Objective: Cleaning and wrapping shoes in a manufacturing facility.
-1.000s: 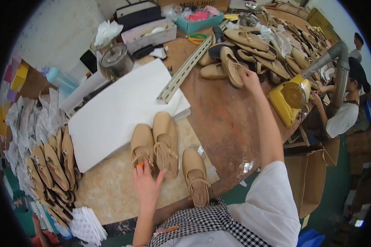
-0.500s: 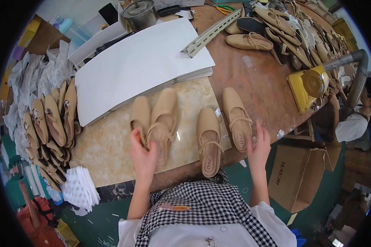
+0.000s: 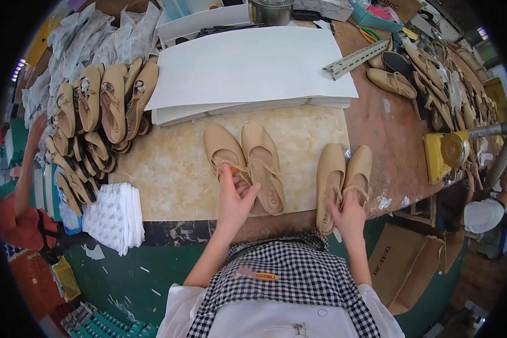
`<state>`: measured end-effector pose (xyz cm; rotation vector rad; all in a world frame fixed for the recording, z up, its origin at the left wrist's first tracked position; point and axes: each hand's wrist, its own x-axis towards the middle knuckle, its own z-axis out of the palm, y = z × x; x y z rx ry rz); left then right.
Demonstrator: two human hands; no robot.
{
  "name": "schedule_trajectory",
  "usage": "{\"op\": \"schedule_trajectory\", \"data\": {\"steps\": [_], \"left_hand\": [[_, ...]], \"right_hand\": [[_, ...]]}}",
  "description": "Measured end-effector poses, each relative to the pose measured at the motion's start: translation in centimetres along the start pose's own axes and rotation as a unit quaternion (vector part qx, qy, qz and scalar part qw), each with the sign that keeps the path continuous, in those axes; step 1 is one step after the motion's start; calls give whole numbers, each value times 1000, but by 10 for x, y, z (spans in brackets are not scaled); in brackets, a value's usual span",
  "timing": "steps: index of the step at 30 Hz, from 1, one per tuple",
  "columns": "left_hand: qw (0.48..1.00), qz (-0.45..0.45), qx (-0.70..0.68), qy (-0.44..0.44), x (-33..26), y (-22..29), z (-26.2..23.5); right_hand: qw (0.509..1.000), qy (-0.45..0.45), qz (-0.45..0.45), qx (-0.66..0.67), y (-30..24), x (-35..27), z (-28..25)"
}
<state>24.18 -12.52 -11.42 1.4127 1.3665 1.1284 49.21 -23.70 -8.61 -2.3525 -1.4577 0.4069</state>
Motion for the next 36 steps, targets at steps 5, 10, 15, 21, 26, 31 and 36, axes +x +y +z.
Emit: {"op": "schedule_trajectory", "data": {"steps": [5, 10, 15, 21, 26, 31, 36], "left_hand": [[917, 19, 337, -214, 77, 77, -50], [847, 291, 446, 3, 231, 60, 23], [831, 202, 516, 44, 258, 10, 54], [834, 391, 208, -329, 52, 114, 56], [881, 374, 25, -288, 32, 116, 35], [929, 298, 87, -203, 8, 82, 46], [924, -103, -275, -244, 16, 94, 107]], "right_hand": [[995, 51, -62, 51, -9, 28, -4], [989, -61, -134, -33, -53, 65, 25], [961, -103, -30, 255, -36, 43, -11], [748, 13, 43, 662, -53, 39, -22], [616, -277, 197, 711, -42, 9, -19], [845, -112, -105, 513, -41, 40, -25], [940, 90, -203, 261, -48, 39, -23]]}}
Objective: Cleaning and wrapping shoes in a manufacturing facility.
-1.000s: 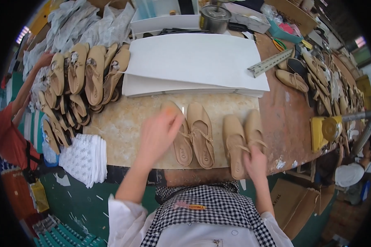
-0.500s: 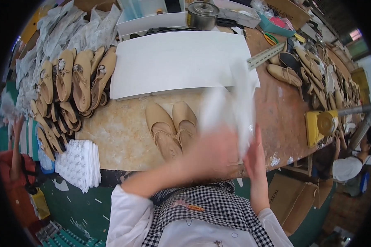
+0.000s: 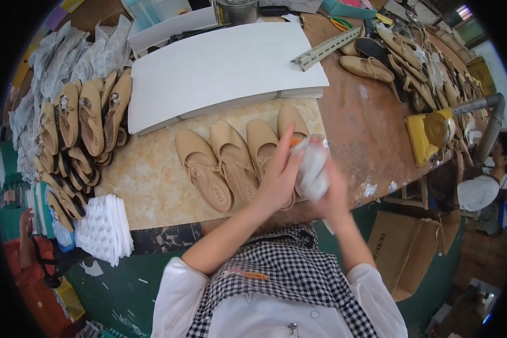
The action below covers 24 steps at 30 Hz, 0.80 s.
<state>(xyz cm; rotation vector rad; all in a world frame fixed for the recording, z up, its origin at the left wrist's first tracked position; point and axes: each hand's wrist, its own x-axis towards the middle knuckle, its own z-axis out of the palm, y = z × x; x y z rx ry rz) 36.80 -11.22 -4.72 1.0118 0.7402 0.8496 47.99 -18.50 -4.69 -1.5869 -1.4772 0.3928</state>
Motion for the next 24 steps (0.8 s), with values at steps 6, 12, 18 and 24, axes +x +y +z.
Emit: {"op": "schedule_trajectory", "data": {"steps": [6, 12, 18, 24], "left_hand": [[640, 198, 728, -146, -35, -66, 9], [524, 232, 802, -171, -40, -86, 10], [520, 207, 809, -181, -35, -76, 11], [649, 346, 663, -139, 47, -9, -26]], "right_hand": [[919, 13, 303, 254, 68, 40, -12], [914, -114, -104, -375, 86, 63, 51], [979, -113, 123, -113, 81, 76, 16], [988, -72, 113, -81, 92, 75, 19]]}}
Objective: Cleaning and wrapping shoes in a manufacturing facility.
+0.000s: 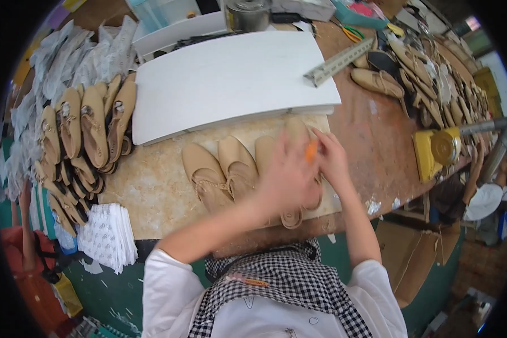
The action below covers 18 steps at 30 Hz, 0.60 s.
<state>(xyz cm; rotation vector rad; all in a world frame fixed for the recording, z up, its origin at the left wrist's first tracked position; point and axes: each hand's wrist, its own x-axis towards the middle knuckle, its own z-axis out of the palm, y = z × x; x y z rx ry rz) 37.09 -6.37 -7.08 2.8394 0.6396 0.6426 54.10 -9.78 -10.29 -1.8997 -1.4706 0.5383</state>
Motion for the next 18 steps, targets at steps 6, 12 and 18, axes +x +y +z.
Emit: {"op": "schedule_trajectory", "data": {"steps": [6, 12, 18], "left_hand": [[935, -284, 198, 80, 15, -188, -17], [991, -115, -38, 65, 18, -60, -43], [922, 74, -350, 146, -28, 32, -80]], "right_hand": [[990, 56, 55, 118, -13, -71, -33], [925, 75, 105, 356, -59, -81, -30], [671, -80, 301, 673, -95, -105, -26]]}}
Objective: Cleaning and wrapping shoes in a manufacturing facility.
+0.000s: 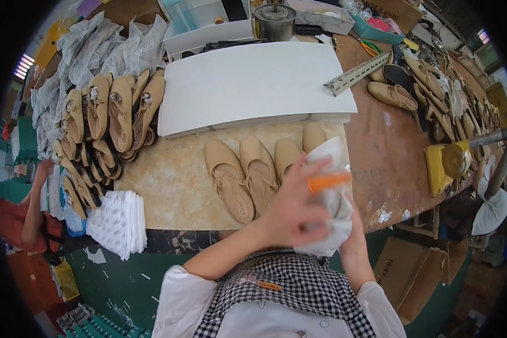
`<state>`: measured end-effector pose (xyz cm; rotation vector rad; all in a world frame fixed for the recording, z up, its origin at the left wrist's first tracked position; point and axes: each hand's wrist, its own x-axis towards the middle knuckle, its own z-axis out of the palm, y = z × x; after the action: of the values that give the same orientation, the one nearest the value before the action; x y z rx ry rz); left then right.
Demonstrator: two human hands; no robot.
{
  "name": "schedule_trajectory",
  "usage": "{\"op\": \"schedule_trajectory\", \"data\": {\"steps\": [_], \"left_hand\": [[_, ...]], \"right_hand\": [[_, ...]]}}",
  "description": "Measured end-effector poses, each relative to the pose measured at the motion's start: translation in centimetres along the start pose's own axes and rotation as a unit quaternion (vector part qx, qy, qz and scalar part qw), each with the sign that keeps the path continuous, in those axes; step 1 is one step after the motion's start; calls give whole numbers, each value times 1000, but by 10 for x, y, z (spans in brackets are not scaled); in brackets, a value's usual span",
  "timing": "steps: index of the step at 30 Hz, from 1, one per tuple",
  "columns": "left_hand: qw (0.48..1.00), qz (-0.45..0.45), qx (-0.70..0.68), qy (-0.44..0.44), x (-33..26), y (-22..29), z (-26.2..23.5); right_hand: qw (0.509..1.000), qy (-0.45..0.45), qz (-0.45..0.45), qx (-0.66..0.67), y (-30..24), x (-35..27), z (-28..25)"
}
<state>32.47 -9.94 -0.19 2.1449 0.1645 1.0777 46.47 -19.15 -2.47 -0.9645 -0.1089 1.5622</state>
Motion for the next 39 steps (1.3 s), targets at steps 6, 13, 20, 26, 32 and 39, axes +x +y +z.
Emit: {"op": "schedule_trajectory", "data": {"steps": [6, 13, 20, 26, 32, 39], "left_hand": [[944, -281, 73, 159, -29, -12, -8], [922, -302, 198, -139, -47, -53, 17], [843, -212, 408, -278, -107, -14, 78], [841, -202, 429, -262, -108, -21, 75], [857, -135, 406, -285, -88, -36, 52], [741, -277, 611, -16, -4, -233, -133]], "right_hand": [[930, -87, -187, -305, -1, 17, 2], [831, 27, -318, -456, -19, 71, -20], [423, -22, -359, -832, 42, 100, -14], [504, -32, -337, -795, 9, 99, -3], [476, 58, -354, -803, 18, 139, 3], [601, 44, -401, -690, 1, 72, -8]]}}
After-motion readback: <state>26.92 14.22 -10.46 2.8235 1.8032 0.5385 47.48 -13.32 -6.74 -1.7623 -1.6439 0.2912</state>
